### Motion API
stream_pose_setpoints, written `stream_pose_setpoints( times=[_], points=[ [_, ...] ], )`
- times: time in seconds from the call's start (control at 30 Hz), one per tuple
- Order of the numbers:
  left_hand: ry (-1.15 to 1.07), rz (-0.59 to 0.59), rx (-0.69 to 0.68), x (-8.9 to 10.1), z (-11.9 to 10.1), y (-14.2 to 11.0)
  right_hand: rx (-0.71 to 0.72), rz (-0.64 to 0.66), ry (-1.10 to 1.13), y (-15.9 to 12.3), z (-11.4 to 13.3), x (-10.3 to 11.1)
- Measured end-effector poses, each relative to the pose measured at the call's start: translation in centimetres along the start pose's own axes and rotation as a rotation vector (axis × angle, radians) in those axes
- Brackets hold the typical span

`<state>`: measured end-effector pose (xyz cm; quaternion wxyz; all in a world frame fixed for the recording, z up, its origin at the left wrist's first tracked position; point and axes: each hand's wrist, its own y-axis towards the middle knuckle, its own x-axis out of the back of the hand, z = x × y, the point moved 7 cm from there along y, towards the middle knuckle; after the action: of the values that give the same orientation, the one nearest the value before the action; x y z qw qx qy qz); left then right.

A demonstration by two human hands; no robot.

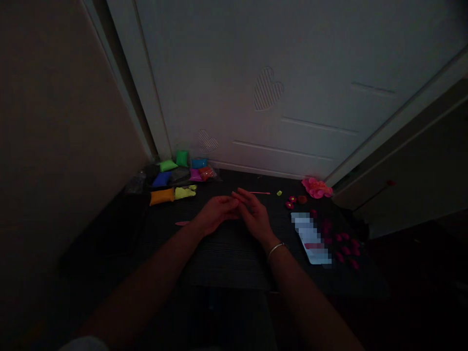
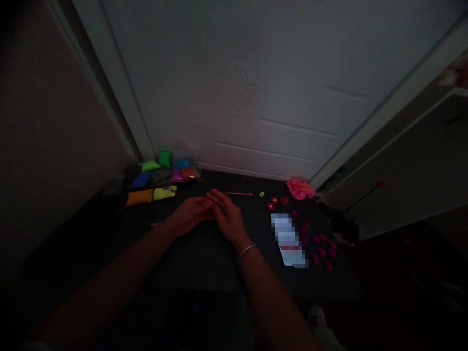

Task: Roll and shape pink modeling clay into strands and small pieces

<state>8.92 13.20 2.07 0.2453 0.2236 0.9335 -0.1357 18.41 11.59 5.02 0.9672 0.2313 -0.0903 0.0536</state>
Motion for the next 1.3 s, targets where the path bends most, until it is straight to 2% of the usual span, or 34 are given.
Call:
stream_pose_setpoints(
  times=[0.2, 0.3, 0.4, 0.57, 0.73, 0.9, 1.03, 1.17, 1.3],
  points=[
    [-0.029, -0.106, -0.041, 0.8, -0.4, 0.2, 0.068, 0.020, -0.126, -0.1, 0.6, 0.1],
    [-0.041, -0.128, -0.044, 1.0, -0.5, 0.2, 0.061, -0.023, -0.163, -0.1, 0.4, 0.5],
    [-0.047, -0.079, -0.026, 0.7, -0.3, 0.2, 0.068, -0.079, -0.207, 0.0, 0.4, 0.9],
    [-0.052, 0.073, 0.060, -0.1, 0.4, -0.1, 0.084, -0.090, -0.218, 0.1, 0.6, 1.1],
    [-0.218, 0.125, 0.146, -0.5, 0.6, -0.1, 0.058, -0.204, -0.298, -0.1, 0.9, 1.8],
    [-0.432, 0.250, 0.206, -1.7, 0.5, -0.4, 0.221, -0.112, -0.452, -0.2, 2.0, 0.3],
    [-0.518, 0.281, 0.194, -2.2, 0.0, -0.6, 0.270, -0.126, -0.608, 0.0, 2.0, 0.1],
    [-0.568, 0.186, 0.103, -1.5, -0.9, -0.4, 0.333, -0.030, -0.654, -0.1, 2.1, -0.8],
    [-0.544, -0.013, 0.074, 0.0, -1.0, -0.2, 0.445, 0.215, -0.689, -0.8, 3.1, -3.8]
  ],
)
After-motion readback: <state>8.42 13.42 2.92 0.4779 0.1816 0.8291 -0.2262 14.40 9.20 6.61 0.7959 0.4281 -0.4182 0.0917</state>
